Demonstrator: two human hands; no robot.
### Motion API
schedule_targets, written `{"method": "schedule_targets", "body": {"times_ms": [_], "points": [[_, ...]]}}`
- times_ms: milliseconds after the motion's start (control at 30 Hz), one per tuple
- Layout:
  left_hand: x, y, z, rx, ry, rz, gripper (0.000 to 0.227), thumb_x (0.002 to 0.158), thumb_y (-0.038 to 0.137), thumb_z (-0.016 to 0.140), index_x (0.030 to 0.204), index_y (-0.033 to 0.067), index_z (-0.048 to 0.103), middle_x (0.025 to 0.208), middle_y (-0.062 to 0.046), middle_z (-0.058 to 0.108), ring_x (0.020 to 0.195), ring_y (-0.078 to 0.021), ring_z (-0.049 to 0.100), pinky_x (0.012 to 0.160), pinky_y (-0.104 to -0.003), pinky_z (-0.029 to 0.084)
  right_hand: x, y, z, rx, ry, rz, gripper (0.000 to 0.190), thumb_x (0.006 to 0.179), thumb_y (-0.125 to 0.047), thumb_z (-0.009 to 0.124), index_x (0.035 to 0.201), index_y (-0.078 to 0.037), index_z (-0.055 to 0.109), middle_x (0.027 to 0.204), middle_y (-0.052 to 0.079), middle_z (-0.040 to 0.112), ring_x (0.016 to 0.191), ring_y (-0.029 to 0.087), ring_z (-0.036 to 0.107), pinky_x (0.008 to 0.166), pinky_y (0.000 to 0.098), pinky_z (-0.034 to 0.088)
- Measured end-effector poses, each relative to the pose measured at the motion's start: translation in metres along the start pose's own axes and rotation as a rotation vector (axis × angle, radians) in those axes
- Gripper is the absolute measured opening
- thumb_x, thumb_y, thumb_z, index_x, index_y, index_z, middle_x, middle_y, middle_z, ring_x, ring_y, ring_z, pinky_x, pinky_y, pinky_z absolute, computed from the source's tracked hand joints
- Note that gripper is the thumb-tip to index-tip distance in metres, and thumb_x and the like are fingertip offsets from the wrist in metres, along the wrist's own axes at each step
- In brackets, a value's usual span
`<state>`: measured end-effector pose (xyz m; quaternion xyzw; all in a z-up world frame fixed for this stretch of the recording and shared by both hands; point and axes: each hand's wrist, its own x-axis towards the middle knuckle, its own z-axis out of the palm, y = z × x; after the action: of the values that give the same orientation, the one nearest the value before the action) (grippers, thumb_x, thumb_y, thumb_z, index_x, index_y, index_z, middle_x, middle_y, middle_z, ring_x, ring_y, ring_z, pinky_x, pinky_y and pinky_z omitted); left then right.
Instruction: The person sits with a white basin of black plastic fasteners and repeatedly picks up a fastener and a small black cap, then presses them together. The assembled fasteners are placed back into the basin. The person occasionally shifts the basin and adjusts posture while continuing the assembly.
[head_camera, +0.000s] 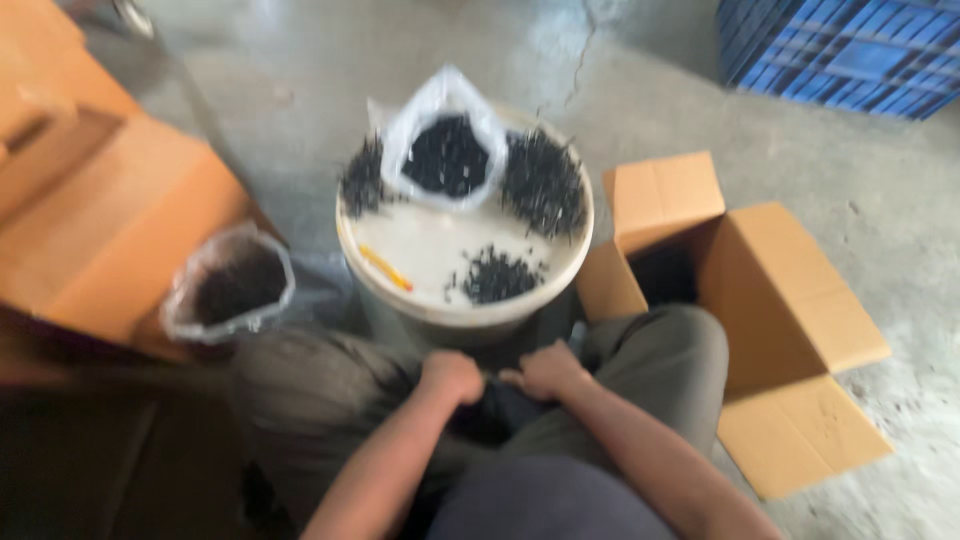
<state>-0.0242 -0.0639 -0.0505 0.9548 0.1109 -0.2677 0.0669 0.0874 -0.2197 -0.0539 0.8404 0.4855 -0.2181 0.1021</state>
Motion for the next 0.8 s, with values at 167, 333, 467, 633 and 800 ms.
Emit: {"method": "schedule_targets", "body": {"times_ms": [167,333,467,633,800], "points": [[0.019,0.007,0.015,-0.031,-0.131,0.019,0.043,0.089,0.035,0.058,0.123,0.0153,0.075,0.132,-0.01,0.069,0.124,-0.0247,0.066,0.1,-0.04,0.053,-0.029,-0.003,0.024,0.019,-0.075,0.031,0.077,0.098,-0.067,0.039,0.141,-0.004,0.048,0.109,0.026,0.071,0.108,0.043,0.066,0.101,0.0618,0.039],[0.0,0.01,0.017,-0.115,-0.073,0.013,0.041,0.098,0.041,0.053,0.119,0.0123,0.075,0.125,-0.011,0.072,0.117,-0.0279,0.068,0.094,-0.042,0.055,-0.046,-0.013,0.001,0.003,-0.09,0.016,0.069,0.099,-0.063,0.047,0.138,-0.006,0.051,0.111,0.022,0.073,0.107,0.042,0.069,0.097,0.054,0.048],[-0.011,-0.002,0.008,-0.168,0.092,0.137,0.028,0.092,0.027,0.063,0.109,0.0126,0.08,0.114,-0.013,0.077,0.109,-0.0308,0.073,0.09,-0.043,0.058,-0.056,-0.024,-0.023,0.224,0.012,-0.099,0.067,0.092,-0.049,0.061,0.144,-0.011,0.046,0.113,0.021,0.072,0.107,0.04,0.067,0.094,0.0518,0.049],[-0.015,-0.031,-0.012,-0.355,0.367,0.135,0.033,0.087,0.039,0.073,0.103,0.0111,0.077,0.107,-0.012,0.072,0.107,-0.0354,0.068,0.085,-0.049,0.055,-0.063,-0.031,-0.031,0.465,0.002,-0.201,0.06,0.091,-0.041,0.067,0.141,-0.011,0.052,0.122,0.021,0.068,0.114,0.039,0.064,0.097,0.0467,0.049],[-0.021,-0.053,-0.03,-0.505,0.786,0.121,0.041,0.081,0.035,0.079,0.111,0.0083,0.072,0.119,-0.011,0.063,0.109,-0.0358,0.059,0.082,-0.051,0.051,-0.044,-0.03,-0.045,0.429,0.267,-0.166,0.052,0.09,-0.036,0.069,0.134,-0.009,0.059,0.133,0.016,0.064,0.124,0.036,0.059,0.104,0.0458,0.046]]}}
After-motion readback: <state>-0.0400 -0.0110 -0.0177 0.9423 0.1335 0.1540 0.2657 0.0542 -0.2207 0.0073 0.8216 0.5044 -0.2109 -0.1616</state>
